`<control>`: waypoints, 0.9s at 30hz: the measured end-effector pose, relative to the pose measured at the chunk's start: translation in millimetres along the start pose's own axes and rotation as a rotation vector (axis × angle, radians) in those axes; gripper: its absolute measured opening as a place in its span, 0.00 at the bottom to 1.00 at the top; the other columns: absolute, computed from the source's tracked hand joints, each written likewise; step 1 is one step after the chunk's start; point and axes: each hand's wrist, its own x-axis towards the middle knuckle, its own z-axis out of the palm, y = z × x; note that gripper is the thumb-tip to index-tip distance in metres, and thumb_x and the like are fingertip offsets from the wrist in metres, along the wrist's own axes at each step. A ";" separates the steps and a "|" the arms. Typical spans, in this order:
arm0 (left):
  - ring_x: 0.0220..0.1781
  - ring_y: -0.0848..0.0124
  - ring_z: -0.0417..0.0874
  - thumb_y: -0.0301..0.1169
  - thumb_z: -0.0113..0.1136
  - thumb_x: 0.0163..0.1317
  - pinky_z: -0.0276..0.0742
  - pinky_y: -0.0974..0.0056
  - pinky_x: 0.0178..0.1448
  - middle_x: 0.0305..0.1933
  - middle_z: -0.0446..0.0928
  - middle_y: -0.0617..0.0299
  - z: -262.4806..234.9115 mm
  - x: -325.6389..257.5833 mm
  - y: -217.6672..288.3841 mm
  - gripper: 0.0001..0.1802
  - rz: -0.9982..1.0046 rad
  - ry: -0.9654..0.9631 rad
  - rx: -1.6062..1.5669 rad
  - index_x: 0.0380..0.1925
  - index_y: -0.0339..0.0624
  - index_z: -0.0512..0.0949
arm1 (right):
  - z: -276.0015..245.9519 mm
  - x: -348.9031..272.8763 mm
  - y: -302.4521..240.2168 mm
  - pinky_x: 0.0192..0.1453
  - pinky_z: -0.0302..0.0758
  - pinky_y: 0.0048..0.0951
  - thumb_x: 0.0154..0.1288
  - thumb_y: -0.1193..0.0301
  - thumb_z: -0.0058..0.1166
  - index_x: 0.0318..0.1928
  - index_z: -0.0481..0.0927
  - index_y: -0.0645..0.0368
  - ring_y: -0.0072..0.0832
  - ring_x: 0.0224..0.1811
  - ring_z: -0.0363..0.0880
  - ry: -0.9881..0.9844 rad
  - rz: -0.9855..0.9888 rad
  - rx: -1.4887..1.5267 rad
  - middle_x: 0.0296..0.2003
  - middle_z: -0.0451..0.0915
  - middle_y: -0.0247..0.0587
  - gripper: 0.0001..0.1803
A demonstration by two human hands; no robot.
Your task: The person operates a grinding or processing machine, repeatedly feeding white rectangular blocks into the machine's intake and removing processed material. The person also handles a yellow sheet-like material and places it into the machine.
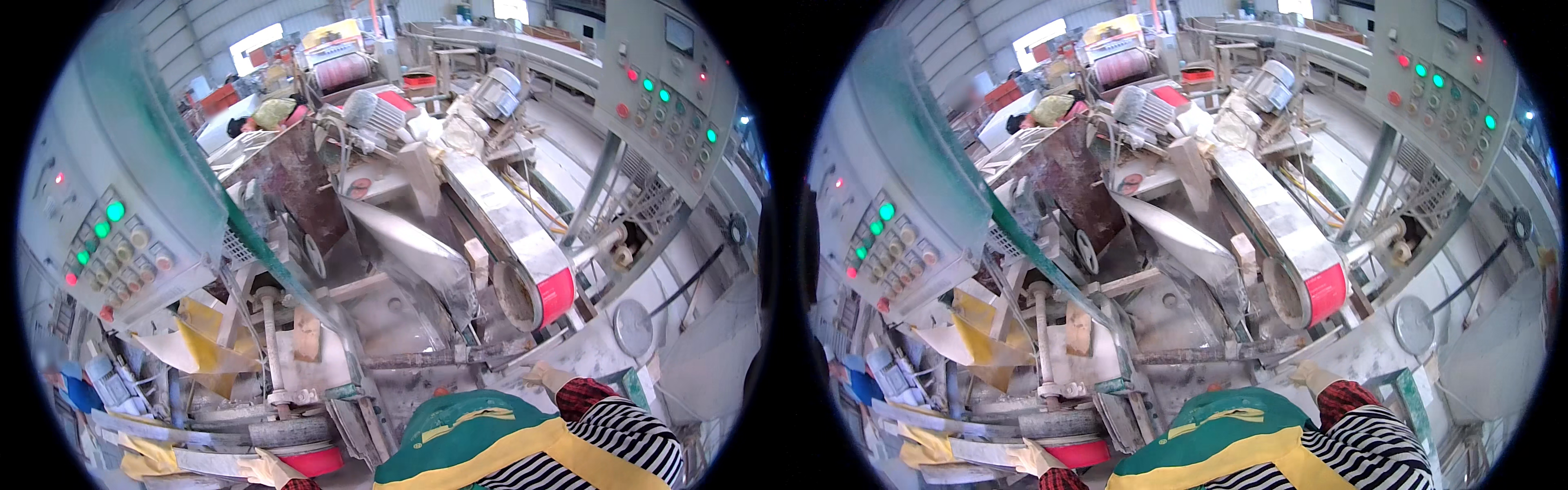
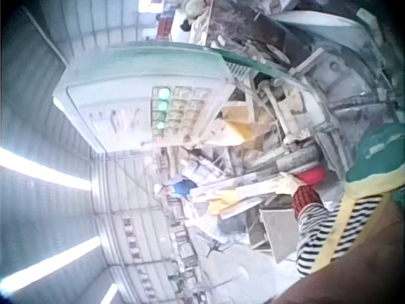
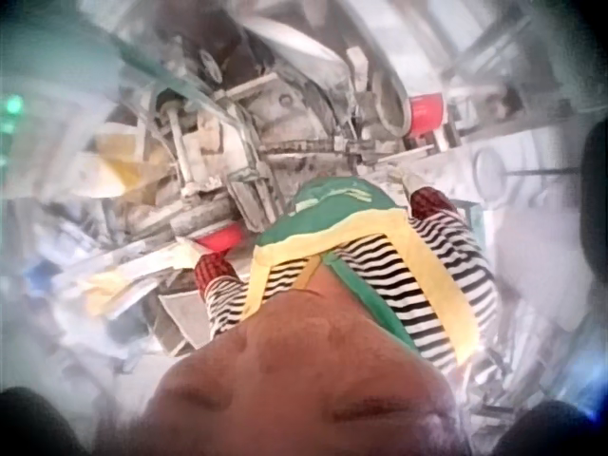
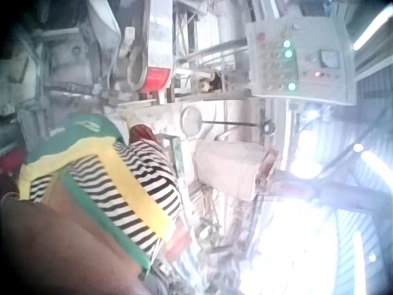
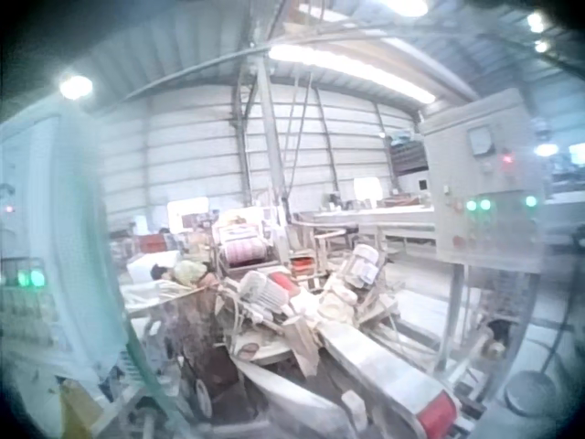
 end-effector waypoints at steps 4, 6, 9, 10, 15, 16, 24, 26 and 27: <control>0.74 0.49 0.57 0.47 0.55 0.66 0.57 0.49 0.74 0.72 0.58 0.39 6.3 -13.7 26.8 0.37 0.068 -0.077 -0.058 0.69 0.41 0.57 | 8.3 77.3 23.4 0.57 0.77 0.39 0.55 0.53 0.56 0.64 0.72 0.45 0.46 0.52 0.81 0.140 -0.213 -0.257 0.51 0.81 0.51 0.34; 0.73 0.48 0.59 0.47 0.54 0.66 0.59 0.49 0.72 0.70 0.60 0.38 18.1 -12.5 16.1 0.36 0.096 -0.019 -0.072 0.68 0.40 0.60 | 18.9 117.6 5.1 0.60 0.75 0.38 0.55 0.54 0.55 0.63 0.73 0.45 0.44 0.55 0.79 0.115 -0.288 -0.151 0.54 0.79 0.53 0.33; 0.70 0.45 0.63 0.49 0.54 0.65 0.63 0.48 0.69 0.68 0.63 0.37 16.6 -14.7 -21.3 0.35 0.086 0.123 -0.161 0.66 0.40 0.64 | 13.8 47.4 -130.4 0.57 0.77 0.34 0.58 0.59 0.58 0.63 0.73 0.53 0.38 0.49 0.82 -0.057 -0.370 0.059 0.49 0.83 0.50 0.32; 0.69 0.44 0.64 0.50 0.54 0.65 0.64 0.47 0.68 0.68 0.63 0.37 20.3 -18.6 -12.5 0.35 0.103 0.107 -0.251 0.65 0.40 0.65 | 17.2 53.5 -125.4 0.58 0.76 0.38 0.54 0.54 0.57 0.62 0.74 0.48 0.45 0.53 0.80 -0.054 -0.333 0.072 0.52 0.81 0.52 0.33; 0.70 0.46 0.64 0.45 0.56 0.63 0.61 0.51 0.72 0.69 0.63 0.39 28.0 -55.6 -13.7 0.34 0.188 0.129 -0.311 0.65 0.37 0.65 | 40.6 41.9 -136.2 0.54 0.77 0.36 0.55 0.57 0.61 0.62 0.73 0.53 0.40 0.48 0.82 -0.125 -0.421 0.060 0.49 0.82 0.51 0.34; 0.71 0.45 0.62 0.43 0.59 0.62 0.58 0.51 0.74 0.70 0.62 0.38 16.4 -68.3 -8.5 0.37 0.170 0.046 -0.357 0.66 0.34 0.64 | 44.4 38.7 -132.0 0.53 0.78 0.35 0.55 0.58 0.62 0.62 0.73 0.54 0.39 0.47 0.82 -0.186 -0.404 0.160 0.48 0.83 0.50 0.33; 0.73 0.56 0.61 0.32 0.62 0.60 0.53 0.55 0.76 0.70 0.63 0.47 -38.4 -143.7 32.0 0.38 0.456 -0.335 -1.303 0.69 0.34 0.59 | 37.5 17.6 -165.1 0.33 0.79 0.31 0.59 0.69 0.63 0.62 0.72 0.58 0.28 0.31 0.81 -0.335 -0.352 0.474 0.40 0.83 0.45 0.30; 0.72 0.59 0.61 0.27 0.61 0.59 0.55 0.55 0.75 0.71 0.62 0.49 -42.7 -154.9 65.2 0.37 0.451 -0.597 -1.375 0.68 0.35 0.59 | 39.1 6.4 -207.9 0.37 0.79 0.30 0.62 0.69 0.62 0.65 0.69 0.57 0.29 0.34 0.81 -0.347 -0.428 0.596 0.41 0.83 0.45 0.31; 0.72 0.59 0.61 0.25 0.60 0.59 0.56 0.55 0.75 0.71 0.62 0.50 -58.7 -172.2 85.2 0.36 0.397 -0.698 -1.332 0.68 0.36 0.60 | 40.6 -6.4 -244.3 0.41 0.80 0.30 0.64 0.68 0.61 0.67 0.66 0.56 0.29 0.36 0.82 -0.477 -0.423 0.723 0.42 0.83 0.44 0.32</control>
